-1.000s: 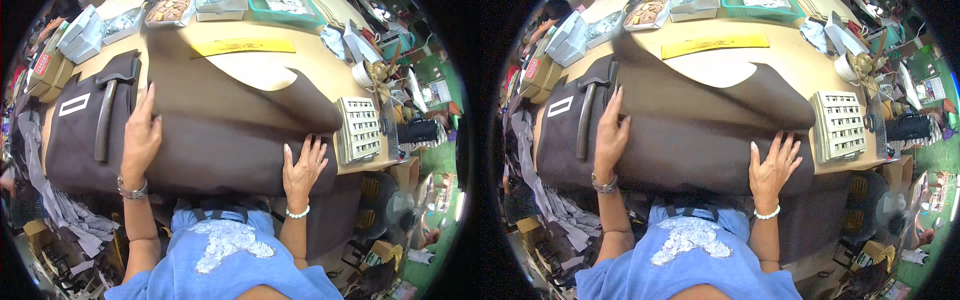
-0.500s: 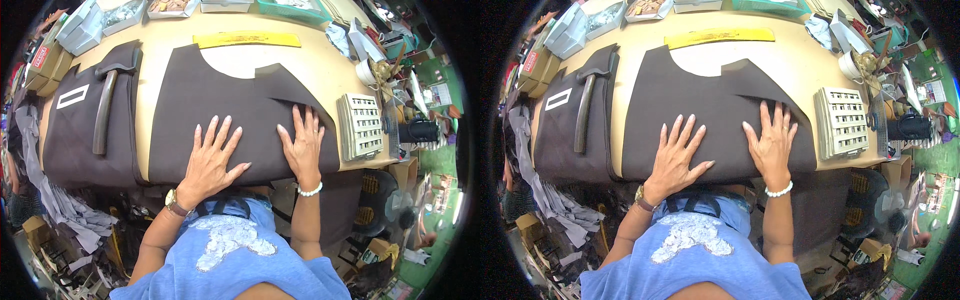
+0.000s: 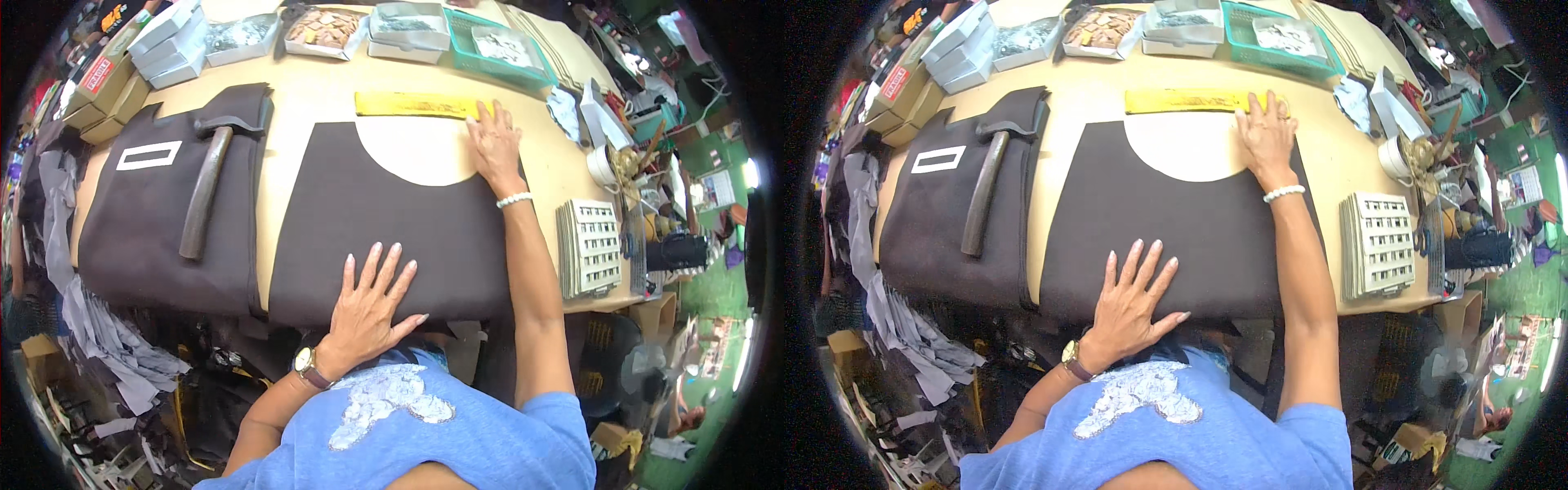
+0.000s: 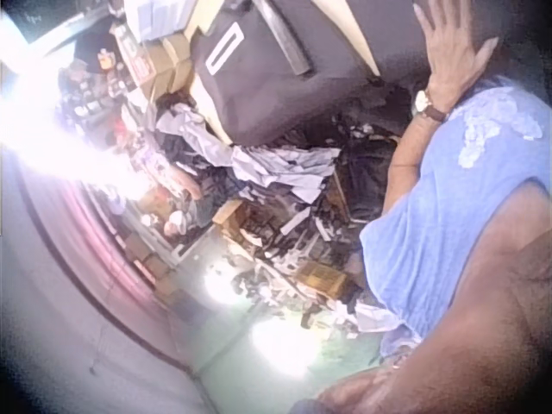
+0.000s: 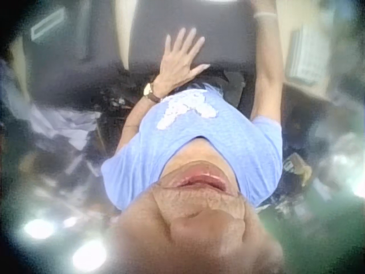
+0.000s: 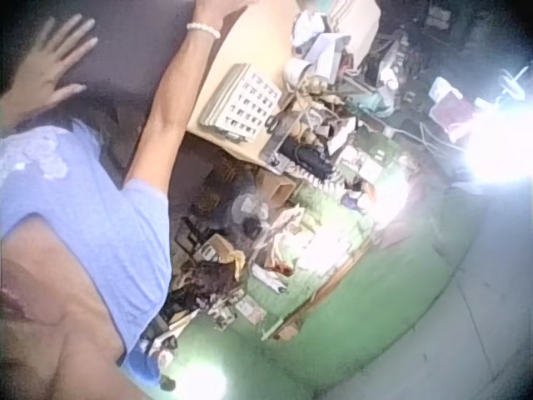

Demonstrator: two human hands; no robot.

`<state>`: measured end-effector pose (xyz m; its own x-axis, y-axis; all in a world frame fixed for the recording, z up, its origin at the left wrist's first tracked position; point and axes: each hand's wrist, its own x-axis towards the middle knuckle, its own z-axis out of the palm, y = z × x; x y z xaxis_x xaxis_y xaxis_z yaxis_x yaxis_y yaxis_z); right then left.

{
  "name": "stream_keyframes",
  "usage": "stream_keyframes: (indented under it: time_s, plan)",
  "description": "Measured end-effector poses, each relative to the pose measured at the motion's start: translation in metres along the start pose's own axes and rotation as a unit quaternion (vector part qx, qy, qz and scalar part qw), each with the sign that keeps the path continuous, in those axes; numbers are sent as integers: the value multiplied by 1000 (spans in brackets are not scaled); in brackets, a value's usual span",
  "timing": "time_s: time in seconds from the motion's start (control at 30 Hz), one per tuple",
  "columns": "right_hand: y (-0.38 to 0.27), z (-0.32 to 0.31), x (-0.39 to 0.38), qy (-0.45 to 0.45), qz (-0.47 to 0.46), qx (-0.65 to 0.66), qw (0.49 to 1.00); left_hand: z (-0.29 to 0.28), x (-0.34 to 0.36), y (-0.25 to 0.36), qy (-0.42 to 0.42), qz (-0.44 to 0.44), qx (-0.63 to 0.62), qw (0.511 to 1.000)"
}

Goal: The person positions a yellow reinforcement strip onto a large brown leather piece and presses it down by hand, then repeats the process on multiple similar leather pieces, using a hammer to tap down some areas.

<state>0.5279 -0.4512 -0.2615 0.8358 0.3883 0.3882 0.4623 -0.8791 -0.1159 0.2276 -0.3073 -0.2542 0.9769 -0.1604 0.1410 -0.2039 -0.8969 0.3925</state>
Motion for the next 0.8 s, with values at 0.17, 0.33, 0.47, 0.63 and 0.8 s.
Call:
stream_keyframes:
  time_s: [0.17,0.33,0.47,0.63,0.8]
  plan:
    - [-24,34,35,-7,-9,43,999,1,-2,-1,3,0,11,1000]
    - [-25,32,35,76,-88,94,989,6,-4,-1,13,-3,11,1000]
    - [-40,-22,39,125,-110,206,964,7,-8,2,18,-10,13,1000]
    - [-77,-93,-13,27,-63,307,949,10,-9,0,15,-21,4,1000]
    - [-74,-84,-81,47,-154,196,967,0,-5,3,73,22,-9,997]
